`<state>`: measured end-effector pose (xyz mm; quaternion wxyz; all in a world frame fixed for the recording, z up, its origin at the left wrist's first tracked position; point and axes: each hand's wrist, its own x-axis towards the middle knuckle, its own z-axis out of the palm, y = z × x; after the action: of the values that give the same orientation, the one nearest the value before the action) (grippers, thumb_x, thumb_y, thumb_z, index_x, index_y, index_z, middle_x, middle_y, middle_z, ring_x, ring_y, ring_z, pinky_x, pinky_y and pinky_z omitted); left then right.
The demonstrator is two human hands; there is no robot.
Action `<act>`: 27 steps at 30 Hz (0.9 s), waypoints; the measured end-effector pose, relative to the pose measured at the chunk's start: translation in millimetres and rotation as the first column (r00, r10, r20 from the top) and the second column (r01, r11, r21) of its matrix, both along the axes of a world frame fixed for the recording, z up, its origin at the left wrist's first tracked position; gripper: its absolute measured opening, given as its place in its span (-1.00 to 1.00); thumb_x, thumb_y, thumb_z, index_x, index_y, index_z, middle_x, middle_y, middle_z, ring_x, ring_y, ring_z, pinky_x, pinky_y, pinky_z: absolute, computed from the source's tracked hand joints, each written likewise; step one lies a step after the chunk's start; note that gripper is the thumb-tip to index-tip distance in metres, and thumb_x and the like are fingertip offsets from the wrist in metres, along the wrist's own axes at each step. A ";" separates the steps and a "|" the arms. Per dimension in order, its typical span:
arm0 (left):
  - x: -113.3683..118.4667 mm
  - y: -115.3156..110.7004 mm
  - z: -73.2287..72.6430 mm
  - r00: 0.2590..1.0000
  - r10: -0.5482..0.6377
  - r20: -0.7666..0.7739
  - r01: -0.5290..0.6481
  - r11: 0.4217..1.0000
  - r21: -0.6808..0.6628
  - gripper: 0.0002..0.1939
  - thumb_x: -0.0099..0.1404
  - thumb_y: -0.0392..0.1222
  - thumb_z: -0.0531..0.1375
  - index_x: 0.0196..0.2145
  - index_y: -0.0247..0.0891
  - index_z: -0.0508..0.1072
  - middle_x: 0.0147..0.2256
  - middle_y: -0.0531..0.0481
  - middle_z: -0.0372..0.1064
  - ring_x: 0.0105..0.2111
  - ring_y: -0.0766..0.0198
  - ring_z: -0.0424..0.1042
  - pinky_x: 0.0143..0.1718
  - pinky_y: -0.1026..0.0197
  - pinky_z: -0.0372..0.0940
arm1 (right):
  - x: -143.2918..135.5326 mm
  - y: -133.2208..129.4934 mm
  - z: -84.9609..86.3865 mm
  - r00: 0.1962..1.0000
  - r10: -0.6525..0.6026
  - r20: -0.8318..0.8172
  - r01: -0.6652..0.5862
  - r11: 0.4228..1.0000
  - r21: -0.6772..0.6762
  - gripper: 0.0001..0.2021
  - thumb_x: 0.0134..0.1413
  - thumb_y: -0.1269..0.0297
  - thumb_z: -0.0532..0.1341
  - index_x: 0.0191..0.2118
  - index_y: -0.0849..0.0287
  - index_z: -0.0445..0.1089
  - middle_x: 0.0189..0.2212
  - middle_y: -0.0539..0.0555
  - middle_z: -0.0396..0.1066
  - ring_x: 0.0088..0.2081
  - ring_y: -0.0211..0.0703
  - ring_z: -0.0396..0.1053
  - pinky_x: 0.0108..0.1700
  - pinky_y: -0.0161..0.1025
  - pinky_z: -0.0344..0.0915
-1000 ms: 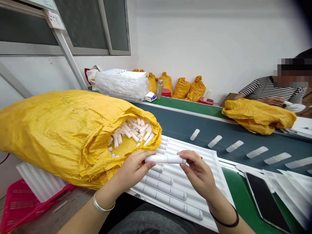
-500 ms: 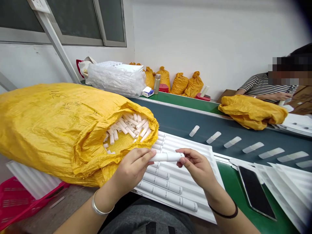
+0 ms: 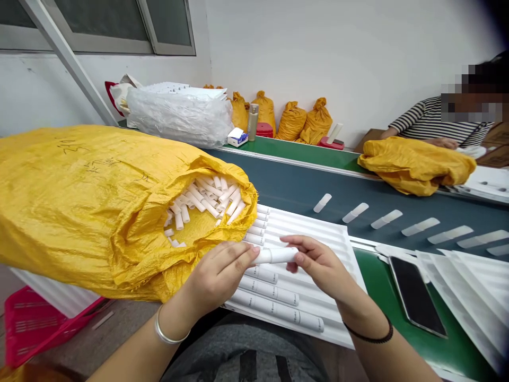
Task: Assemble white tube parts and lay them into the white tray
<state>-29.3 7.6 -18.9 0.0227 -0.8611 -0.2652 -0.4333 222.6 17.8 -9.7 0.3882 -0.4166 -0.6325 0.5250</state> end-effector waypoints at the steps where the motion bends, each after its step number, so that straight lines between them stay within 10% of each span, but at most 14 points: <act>1: 2.1 0.1 0.7 0.999 0.021 0.027 -0.020 0.999 -0.036 -0.51 0.23 -0.50 0.21 0.11 -0.41 0.31 -0.14 -0.20 0.45 -0.13 0.18 0.41 -0.10 0.10 0.39 | 0.3 -0.8 -0.7 0.998 -0.007 0.058 0.000 0.992 0.124 -0.64 0.13 0.14 0.26 0.02 0.14 0.37 -0.27 0.10 0.48 -0.33 -0.19 0.44 -0.28 -0.25 0.40; 4: 5.6 -2.0 3.4 0.996 0.063 0.062 -0.054 0.990 -0.130 -0.59 0.26 -0.45 0.19 0.07 -0.38 0.33 -0.18 -0.18 0.46 -0.17 0.20 0.42 -0.12 0.14 0.40 | 1.0 -3.8 -5.6 0.975 -0.060 0.214 -0.034 0.911 0.412 -0.67 0.14 0.27 0.26 0.04 0.06 0.38 -0.19 0.08 0.48 -0.21 -0.16 0.43 -0.16 -0.26 0.36; 10: 0.9 -10.5 -3.6 0.995 0.061 -0.085 -0.073 0.985 -0.154 -0.56 0.31 -0.40 0.13 0.14 -0.30 0.26 -0.18 -0.15 0.47 -0.20 0.20 0.45 -0.14 0.15 0.41 | -6.7 4.4 -25.9 0.936 0.106 0.336 -0.234 0.899 0.370 -0.73 0.20 0.21 0.20 0.00 0.11 0.41 -0.22 0.11 0.49 -0.25 -0.17 0.46 -0.22 -0.29 0.38; 13: -7.6 -3.6 -7.4 0.968 0.105 -0.227 -0.155 0.964 -0.215 -0.40 0.34 -0.19 0.15 0.27 -0.27 0.08 -0.02 -0.23 0.40 -0.03 0.10 0.41 -0.03 0.07 0.38 | -7.2 32.6 -36.2 0.846 -0.016 0.533 -0.285 0.831 0.477 -0.75 0.11 0.18 0.26 -0.11 0.16 0.48 -0.28 0.16 0.45 -0.22 -0.07 0.42 -0.15 -0.17 0.36; 16: -32.7 19.0 -3.8 0.896 0.286 -0.339 -0.376 0.895 -0.240 -0.29 0.35 -0.02 0.12 0.32 -0.34 -0.05 0.20 -0.37 0.14 0.21 -0.07 0.16 0.14 -0.09 0.23 | 5.4 83.4 -42.9 0.687 -0.333 0.646 -0.061 0.860 0.507 -0.77 0.06 0.23 0.24 -0.16 0.19 0.47 -0.28 0.18 0.43 -0.19 -0.01 0.38 -0.08 -0.13 0.30; 19: -72.6 52.9 -0.4 0.670 0.436 -0.601 -0.678 0.690 -0.255 -0.60 0.34 -0.25 0.07 0.11 -0.37 0.29 0.13 -0.36 0.22 0.15 -0.06 0.23 0.15 -0.10 0.18 | 26.3 140.4 -48.9 0.547 -0.487 0.681 0.192 0.864 0.464 -0.70 0.13 0.30 0.13 -0.04 0.27 0.38 -0.15 0.25 0.43 -0.09 0.02 0.36 -0.01 -0.14 0.24; 22: -107.1 84.3 -8.2 0.478 0.317 -0.819 -0.800 0.543 -0.257 -0.64 0.00 -0.33 0.33 -0.20 -0.44 0.44 -0.20 -0.37 0.41 -0.16 -0.14 0.45 -0.09 -0.09 0.33 | 42.8 181.3 -59.0 0.469 -0.454 0.757 0.312 0.888 0.339 -0.74 0.11 0.30 0.14 -0.12 0.34 0.41 -0.26 0.26 0.47 -0.19 0.00 0.40 -0.14 -0.19 0.26; 27: -126.6 109.6 -36.3 0.502 0.329 -0.800 -0.785 0.563 -0.260 -0.73 0.01 -0.40 0.30 -0.27 -0.42 0.43 -0.34 -0.26 0.43 -0.27 -0.02 0.47 -0.15 -0.01 0.32 | 56.5 201.5 -67.5 0.442 -0.267 0.856 0.344 0.932 0.113 -0.78 0.01 0.30 0.27 -0.23 0.34 0.45 -0.32 0.19 0.50 -0.35 -0.16 0.42 -0.31 -0.28 0.26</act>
<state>-156.0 117.2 -55.2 -0.0081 -0.7669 -0.6396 0.0524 279.1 219.4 -77.2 0.0935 -0.7431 -0.6339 0.1932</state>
